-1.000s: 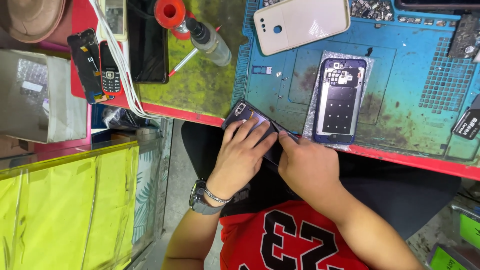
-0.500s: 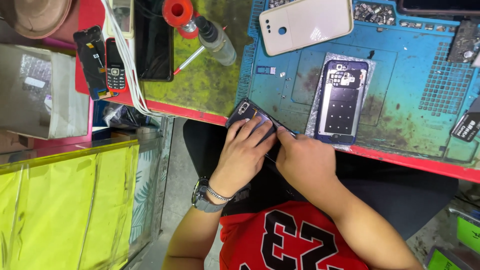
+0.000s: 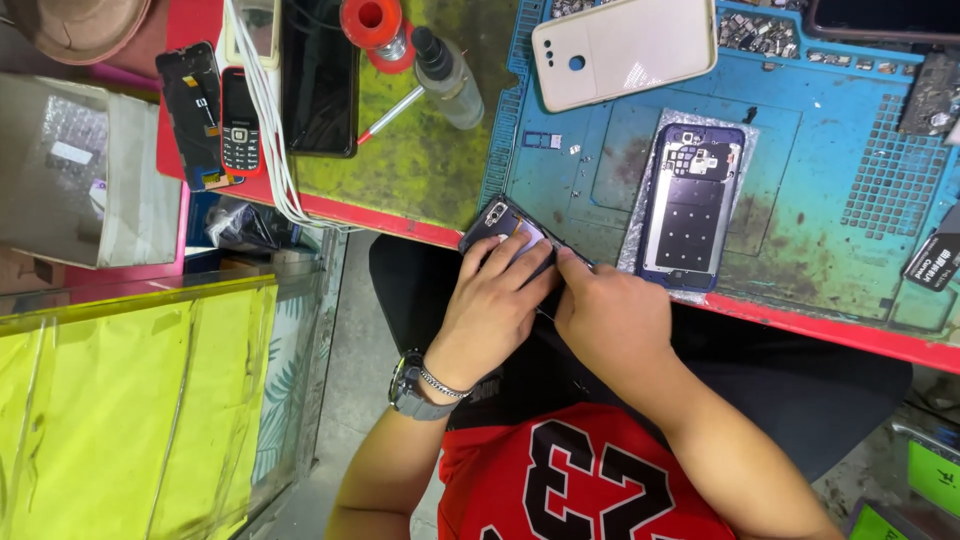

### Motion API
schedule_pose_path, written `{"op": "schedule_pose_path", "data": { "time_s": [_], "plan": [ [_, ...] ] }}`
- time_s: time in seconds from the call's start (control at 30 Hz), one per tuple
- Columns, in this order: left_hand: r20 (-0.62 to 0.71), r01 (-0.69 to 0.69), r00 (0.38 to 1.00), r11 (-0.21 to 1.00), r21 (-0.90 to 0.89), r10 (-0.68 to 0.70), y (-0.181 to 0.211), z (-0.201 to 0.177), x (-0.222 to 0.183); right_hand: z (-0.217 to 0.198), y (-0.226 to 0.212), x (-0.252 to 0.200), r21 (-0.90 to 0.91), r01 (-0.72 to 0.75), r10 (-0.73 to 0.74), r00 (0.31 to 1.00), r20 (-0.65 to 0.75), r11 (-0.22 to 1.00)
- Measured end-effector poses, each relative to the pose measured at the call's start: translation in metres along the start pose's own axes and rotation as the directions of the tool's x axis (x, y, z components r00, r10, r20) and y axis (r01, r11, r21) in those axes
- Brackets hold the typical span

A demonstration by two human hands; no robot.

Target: Scraping off old adhesive residue from a smartphone frame using a thin metal tool to prepare it for a new screen or back panel.

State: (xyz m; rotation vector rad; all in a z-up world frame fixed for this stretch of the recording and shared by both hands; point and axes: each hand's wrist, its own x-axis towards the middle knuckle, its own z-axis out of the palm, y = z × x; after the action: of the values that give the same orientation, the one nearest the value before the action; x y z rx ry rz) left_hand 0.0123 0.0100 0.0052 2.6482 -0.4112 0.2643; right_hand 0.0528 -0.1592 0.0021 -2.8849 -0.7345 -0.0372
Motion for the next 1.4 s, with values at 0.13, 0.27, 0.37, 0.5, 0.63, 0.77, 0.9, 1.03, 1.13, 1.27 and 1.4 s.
{"op": "schedule_pose_path", "data": {
  "time_s": [0.13,0.27,0.37,0.5,0.63,0.77,0.9,1.03,1.13,1.27,1.4],
  "plan": [
    [-0.003,-0.001,1.000,1.000,0.000,0.001,-0.003,0.000,-0.003,0.014,0.001,0.011,0.037,0.018,-0.017,0.999,-0.039,0.999],
    [0.005,-0.016,1.000,1.000,-0.010,0.016,-0.004,-0.003,0.001,0.005,0.007,0.011,0.165,0.036,-0.011,0.988,-0.151,0.986],
    [0.031,0.002,1.000,1.000,-0.022,-0.002,-0.002,-0.006,-0.001,-0.012,0.008,-0.001,0.166,0.044,-0.019,0.988,-0.153,0.985],
    [0.083,-0.011,0.996,1.000,-0.013,0.012,-0.004,-0.009,0.001,-0.015,0.011,-0.011,0.104,0.019,-0.013,0.998,-0.056,0.994],
    [0.107,-0.009,0.994,1.000,-0.003,0.009,-0.004,-0.008,0.001,-0.015,0.005,-0.010,0.089,0.003,-0.002,1.000,-0.020,0.996],
    [0.114,-0.006,0.994,1.000,-0.002,0.006,-0.004,-0.008,0.002,-0.004,-0.001,-0.010,0.054,0.010,-0.009,1.000,-0.019,0.998],
    [0.118,-0.011,0.993,1.000,0.001,0.011,-0.004,-0.010,0.002,0.007,-0.003,-0.011,0.015,0.003,-0.003,1.000,-0.007,1.000],
    [0.111,-0.005,0.994,1.000,0.004,0.004,-0.004,-0.010,0.003,-0.005,-0.002,-0.016,0.010,0.015,-0.015,1.000,-0.004,1.000],
    [0.118,0.002,0.993,1.000,-0.010,0.000,-0.003,-0.009,0.001,-0.003,-0.002,-0.019,0.015,0.000,0.000,1.000,0.016,1.000],
    [0.127,-0.013,0.992,1.000,0.009,0.011,-0.003,-0.009,0.005,0.011,-0.003,-0.017,-0.012,-0.017,0.017,1.000,-0.017,1.000],
    [0.123,-0.007,0.992,0.999,0.033,0.002,0.000,-0.010,0.005,0.001,-0.004,-0.019,0.027,-0.038,0.037,0.999,0.035,0.999]
  ]
}}
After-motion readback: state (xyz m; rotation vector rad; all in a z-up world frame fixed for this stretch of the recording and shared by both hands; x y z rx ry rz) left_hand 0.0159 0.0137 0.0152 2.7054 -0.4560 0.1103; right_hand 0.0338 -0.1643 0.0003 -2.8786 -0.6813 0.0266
